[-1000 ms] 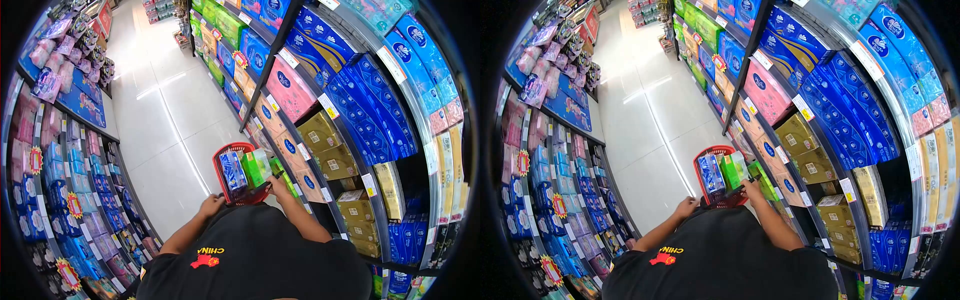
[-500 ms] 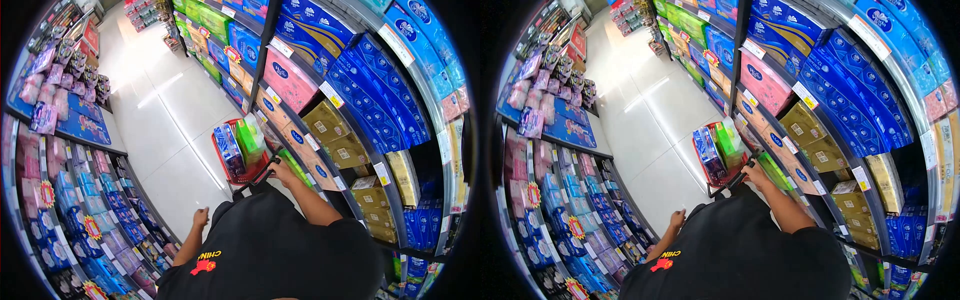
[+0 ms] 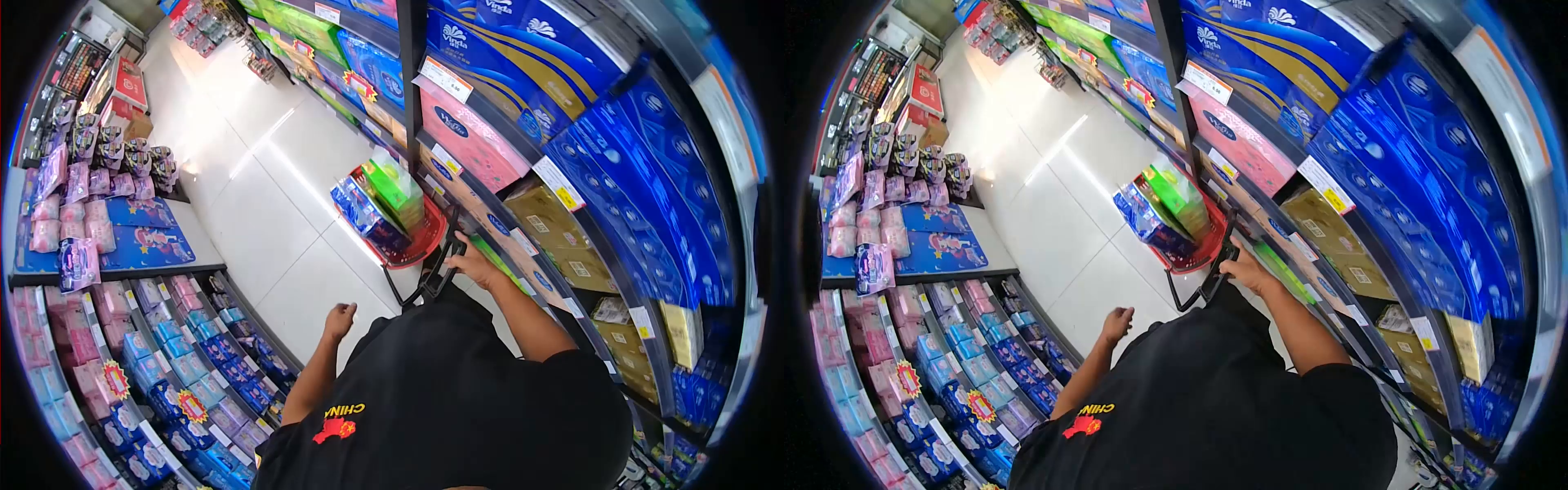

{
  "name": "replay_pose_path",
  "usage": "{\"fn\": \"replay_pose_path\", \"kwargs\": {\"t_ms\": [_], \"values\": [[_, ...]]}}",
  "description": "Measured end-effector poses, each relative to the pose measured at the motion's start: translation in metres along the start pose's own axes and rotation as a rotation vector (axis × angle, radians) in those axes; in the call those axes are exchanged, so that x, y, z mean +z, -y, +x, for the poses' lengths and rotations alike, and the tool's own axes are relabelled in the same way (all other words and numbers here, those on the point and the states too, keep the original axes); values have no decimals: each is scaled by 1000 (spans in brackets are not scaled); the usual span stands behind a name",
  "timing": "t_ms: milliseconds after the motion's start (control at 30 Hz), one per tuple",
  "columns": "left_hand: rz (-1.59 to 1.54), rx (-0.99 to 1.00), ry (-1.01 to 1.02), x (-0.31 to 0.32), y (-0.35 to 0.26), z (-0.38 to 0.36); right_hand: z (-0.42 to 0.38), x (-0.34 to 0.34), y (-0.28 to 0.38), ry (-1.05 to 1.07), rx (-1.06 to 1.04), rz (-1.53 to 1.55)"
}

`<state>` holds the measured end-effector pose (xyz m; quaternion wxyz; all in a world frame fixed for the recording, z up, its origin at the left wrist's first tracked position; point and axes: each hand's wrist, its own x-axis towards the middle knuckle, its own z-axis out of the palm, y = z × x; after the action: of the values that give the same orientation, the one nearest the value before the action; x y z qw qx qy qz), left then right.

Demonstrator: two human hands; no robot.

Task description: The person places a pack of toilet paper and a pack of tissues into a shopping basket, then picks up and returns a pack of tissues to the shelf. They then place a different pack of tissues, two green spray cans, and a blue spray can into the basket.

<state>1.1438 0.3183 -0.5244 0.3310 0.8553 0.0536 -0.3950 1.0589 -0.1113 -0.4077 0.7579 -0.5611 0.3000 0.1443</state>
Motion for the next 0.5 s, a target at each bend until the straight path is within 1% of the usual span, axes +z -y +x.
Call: {"fn": "replay_pose_path", "kwargs": {"t_ms": [67, 167, 200, 233, 267, 300, 333, 367, 400, 433, 500], "values": [[-49, -33, -32, -10, -31, 4, 13, -10, 5, 2, 14, -20], [-106, -55, -23, -13, -74, 8, 19, -9, 27, -18, 56, 66], [-103, -7, -20, -10, -78, 15, 24, -7, 27, -35, 47, 59], [-125, -15, 4, -9, -97, 9, 28, -5, 24, -53, 39, 52], [-71, 32, -2, -5, -105, 13, 31, -1, 21, -71, 32, 44], [-18, 81, -6, 0, -108, 17, 34, 4, 16, -111, -1, 82], [-63, 0, 85, -4, -141, 2, 38, 10, 10, -153, -36, 116], [-32, 45, 101, 0, -141, 4, 42, 17, 5, -197, -75, 149], [0, 92, 118, 3, -139, 9, 44, 29, 2, -283, -107, 255], [35, 142, 136, 2, -149, 7, 48, 34, -4, -295, -60, 294], [120, 181, 185, -9, -160, 6, 53, 45, -12, -323, 30, 376]]}}
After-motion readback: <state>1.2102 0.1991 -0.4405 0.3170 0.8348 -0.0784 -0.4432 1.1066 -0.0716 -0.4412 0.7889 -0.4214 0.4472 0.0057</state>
